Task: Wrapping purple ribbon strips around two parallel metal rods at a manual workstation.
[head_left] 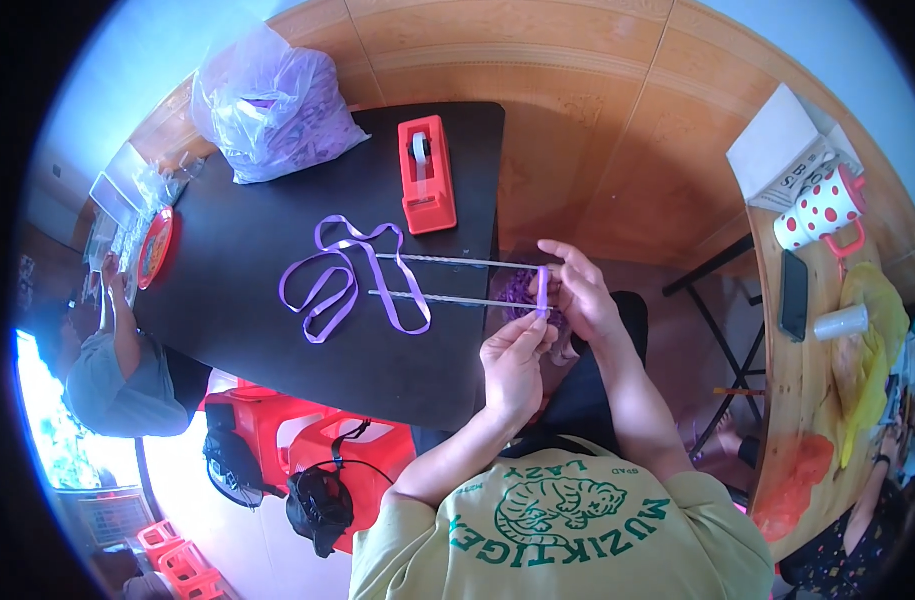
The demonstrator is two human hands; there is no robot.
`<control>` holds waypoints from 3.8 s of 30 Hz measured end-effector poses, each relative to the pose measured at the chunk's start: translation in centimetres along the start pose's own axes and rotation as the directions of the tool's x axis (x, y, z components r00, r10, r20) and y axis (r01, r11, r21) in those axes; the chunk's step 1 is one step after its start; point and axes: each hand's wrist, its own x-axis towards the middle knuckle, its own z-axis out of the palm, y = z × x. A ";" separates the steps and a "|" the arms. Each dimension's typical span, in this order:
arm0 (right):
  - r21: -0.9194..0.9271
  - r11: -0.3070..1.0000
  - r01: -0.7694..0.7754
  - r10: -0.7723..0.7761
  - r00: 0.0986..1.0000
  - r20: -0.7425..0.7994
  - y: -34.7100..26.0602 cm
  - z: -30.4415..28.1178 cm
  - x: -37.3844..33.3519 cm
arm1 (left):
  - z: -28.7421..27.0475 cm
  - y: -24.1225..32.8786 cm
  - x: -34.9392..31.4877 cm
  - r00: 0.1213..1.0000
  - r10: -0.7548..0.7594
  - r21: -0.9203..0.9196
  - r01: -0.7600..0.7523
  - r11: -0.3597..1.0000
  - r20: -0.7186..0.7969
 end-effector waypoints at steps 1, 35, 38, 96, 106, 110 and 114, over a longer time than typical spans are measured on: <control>-0.313 0.950 0.008 -0.016 1.000 -0.024 -0.6 1.6 0.0 | -0.1 0.1 -0.2 1.000 0.012 0.007 -0.012 1.000 -0.003; -0.975 0.090 -0.205 -0.389 0.894 -0.224 1.7 -13.7 1.8 | -2.4 19.7 2.4 0.689 0.306 0.746 -0.536 -0.395 0.657; -0.993 0.109 0.051 -0.506 0.863 -0.011 0.6 -6.3 1.7 | -2.0 20.9 7.3 0.848 0.208 0.715 -0.251 -0.653 0.488; -0.742 -0.393 0.543 -0.418 0.614 0.670 -3.4 1.0 0.9 | -0.1 -1.4 1.4 0.984 0.075 0.267 -0.116 0.957 0.162; -0.887 0.009 0.462 -0.510 0.765 0.393 2.7 -1.3 0.0 | -2.0 -2.8 3.6 0.937 0.327 0.370 -0.348 0.861 0.121; -0.883 0.253 0.395 -0.556 0.806 0.201 3.9 -0.7 -1.9 | -1.7 -2.1 3.5 0.936 0.320 0.413 -0.351 0.840 0.144; -0.890 0.338 0.305 -0.505 0.857 0.101 3.3 -0.4 -2.8 | -1.4 -1.9 3.5 0.945 0.296 0.415 -0.328 0.849 0.139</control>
